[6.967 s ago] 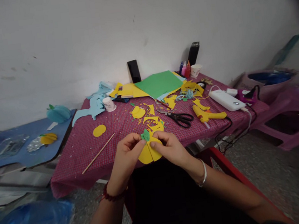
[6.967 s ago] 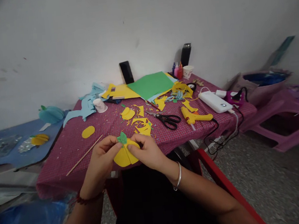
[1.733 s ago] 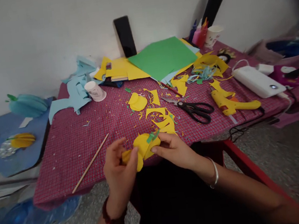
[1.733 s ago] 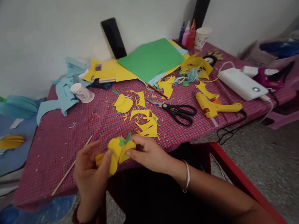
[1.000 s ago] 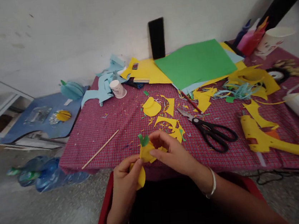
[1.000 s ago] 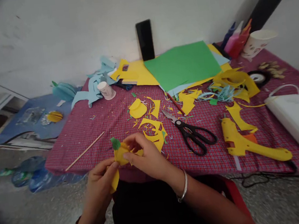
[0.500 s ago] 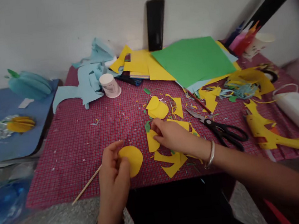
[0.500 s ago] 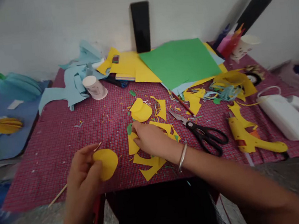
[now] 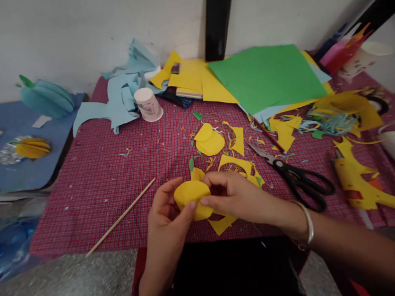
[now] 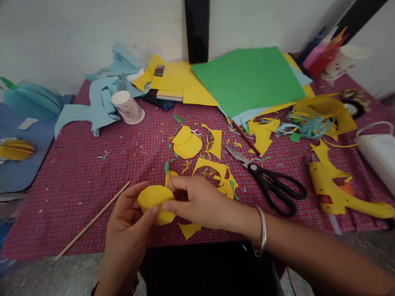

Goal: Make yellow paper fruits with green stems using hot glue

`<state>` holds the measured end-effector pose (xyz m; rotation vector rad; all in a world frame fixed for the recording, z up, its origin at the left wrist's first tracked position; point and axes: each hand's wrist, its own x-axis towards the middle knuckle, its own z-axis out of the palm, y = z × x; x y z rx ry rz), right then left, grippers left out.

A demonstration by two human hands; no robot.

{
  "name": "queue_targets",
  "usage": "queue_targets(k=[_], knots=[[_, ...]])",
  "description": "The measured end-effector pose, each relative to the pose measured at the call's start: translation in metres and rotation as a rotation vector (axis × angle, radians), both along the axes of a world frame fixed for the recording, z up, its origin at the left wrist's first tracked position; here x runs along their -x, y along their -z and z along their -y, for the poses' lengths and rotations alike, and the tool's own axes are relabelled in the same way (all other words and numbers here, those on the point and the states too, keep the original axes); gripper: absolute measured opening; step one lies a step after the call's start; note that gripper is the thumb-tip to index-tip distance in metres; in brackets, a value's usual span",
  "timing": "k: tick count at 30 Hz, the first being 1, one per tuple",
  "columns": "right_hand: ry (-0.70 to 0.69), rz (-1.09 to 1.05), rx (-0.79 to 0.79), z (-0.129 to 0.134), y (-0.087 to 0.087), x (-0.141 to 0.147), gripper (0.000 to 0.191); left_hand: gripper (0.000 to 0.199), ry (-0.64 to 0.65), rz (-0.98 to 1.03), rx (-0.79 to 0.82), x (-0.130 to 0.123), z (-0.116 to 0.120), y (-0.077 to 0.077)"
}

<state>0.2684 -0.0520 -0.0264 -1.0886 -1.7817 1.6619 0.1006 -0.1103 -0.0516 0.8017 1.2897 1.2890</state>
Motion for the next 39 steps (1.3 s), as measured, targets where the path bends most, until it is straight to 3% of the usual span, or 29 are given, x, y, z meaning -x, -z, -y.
queue_targets(k=[5, 8, 14, 19, 21, 24, 28, 32, 35, 39], knots=[[0.086, -0.09, 0.241, 0.005, 0.016, -0.008, 0.014, 0.024, -0.113, 0.086, 0.065, 0.001, -0.002, -0.002], [0.134, -0.115, 0.259, 0.004, 0.017, -0.014, 0.012, 0.016, -0.172, 0.078, 0.032, 0.007, -0.003, -0.006], [0.116, -0.095, 0.24, 0.007, 0.012, -0.016, 0.015, 0.026, 0.011, 0.078, 0.048, 0.001, 0.001, 0.002], [0.029, -0.202, 0.293, 0.009, 0.011, -0.012, 0.011, 0.027, -0.044, 0.147, 0.036, -0.006, 0.002, 0.006], [0.014, -0.217, 0.312, 0.009, 0.012, -0.012, 0.012, 0.027, -0.058, 0.087, 0.016, -0.004, 0.004, 0.006], [0.018, -0.166, 0.25, 0.008, 0.013, -0.015, 0.011, 0.038, -0.06, -0.172, -0.128, 0.002, 0.011, 0.006], [0.011, -0.065, 0.155, 0.006, 0.011, -0.016, 0.007, 0.062, 0.117, -0.503, -0.404, 0.006, 0.017, 0.007], [0.006, 0.025, 0.075, 0.005, 0.009, -0.015, 0.005, 0.056, 0.203, -0.553, -0.552, 0.001, 0.014, 0.007], [0.003, 0.015, 0.04, 0.004, 0.009, -0.016, 0.013, 0.05, 0.1, -0.515, -0.467, -0.004, 0.012, 0.006], [0.044, -0.04, 0.006, 0.003, 0.011, -0.019, 0.018, 0.035, -0.071, -0.487, -0.196, -0.007, 0.012, 0.003]])
